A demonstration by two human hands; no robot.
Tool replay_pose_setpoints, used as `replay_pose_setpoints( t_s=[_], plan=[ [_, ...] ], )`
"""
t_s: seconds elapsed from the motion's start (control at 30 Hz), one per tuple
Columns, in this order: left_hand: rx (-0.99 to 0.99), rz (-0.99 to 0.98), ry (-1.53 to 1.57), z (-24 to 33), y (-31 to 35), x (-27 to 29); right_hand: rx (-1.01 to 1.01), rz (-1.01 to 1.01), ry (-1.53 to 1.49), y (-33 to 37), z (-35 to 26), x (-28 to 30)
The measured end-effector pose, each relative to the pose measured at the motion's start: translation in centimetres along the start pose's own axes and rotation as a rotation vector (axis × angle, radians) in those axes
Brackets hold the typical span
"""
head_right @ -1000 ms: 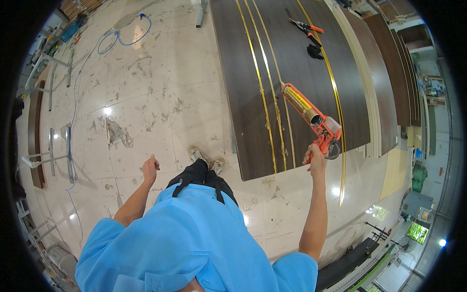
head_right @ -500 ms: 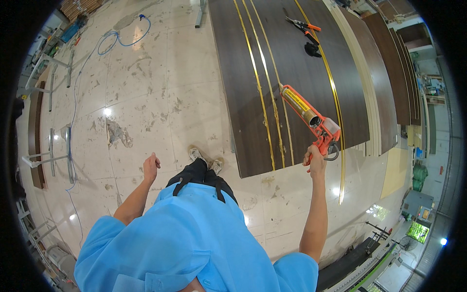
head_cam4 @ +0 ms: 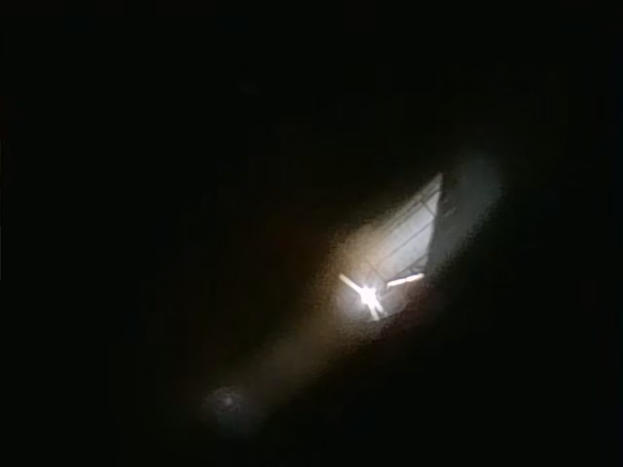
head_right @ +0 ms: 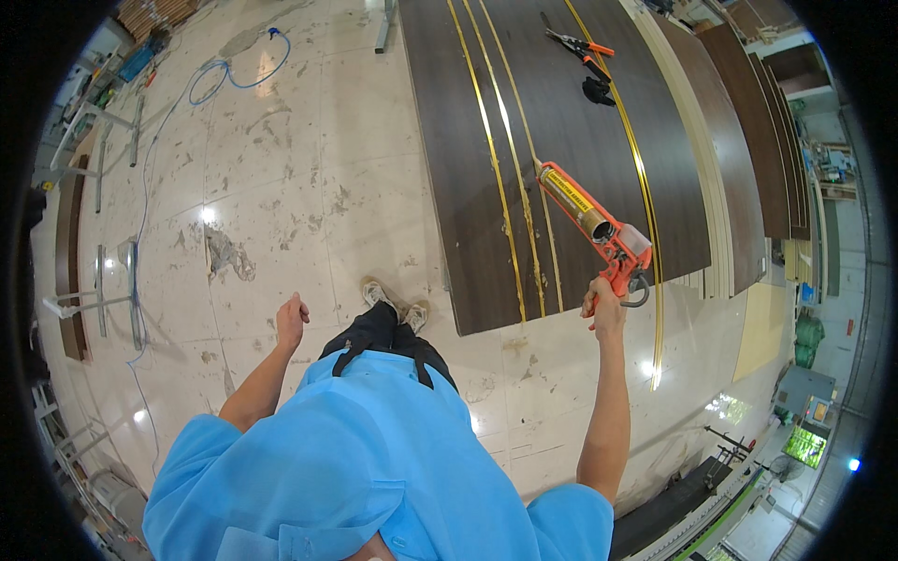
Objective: The person smooths yellow tape lines on a curved dark tabletop, then retrieves a caulking gun and applies a continuous bead of adhesive along the taped lines. The person walks to a nearby table to pick up the caulking gun and returns to apply the adhesive.
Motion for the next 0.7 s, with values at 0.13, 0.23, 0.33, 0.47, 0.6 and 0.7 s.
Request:
replay_pose_setpoints(
  t_s=[0.13,0.23,0.33,0.47,0.6,0.7],
  plan=[
    [0.01,0.012,0.008,-0.4,0.7,-0.2,0.005,0.004,-0.009,0.3,0.0,0.1],
    [0.017,0.019,0.028,-0.8,1.2,-0.5,0.007,0.005,-0.006,0.5,0.1,0.4],
    [0.018,0.015,0.035,-1.0,1.6,-0.7,0.015,0.002,0.004,0.5,0.4,0.6],
    [0.02,0.009,0.037,-0.9,2.1,-1.0,0.03,-0.01,-0.005,0.7,0.7,1.0],
    [0.004,0.019,0.038,-0.7,2.5,-1.0,0.018,-0.001,0.003,0.9,0.9,1.2],
    [0.01,0.018,0.032,-0.7,2.7,-1.1,0.022,-0.011,0.015,1.0,0.9,1.4]
  ],
)
Point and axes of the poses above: each hand's wrist, its own y-axis away from the middle knuckle, its own x-axis out of the back of the hand, z = x × y, the point moved 2 cm from there along -y, towards the middle knuckle, and after that the axes turned 1 degree about z, right-handed, at the moved point
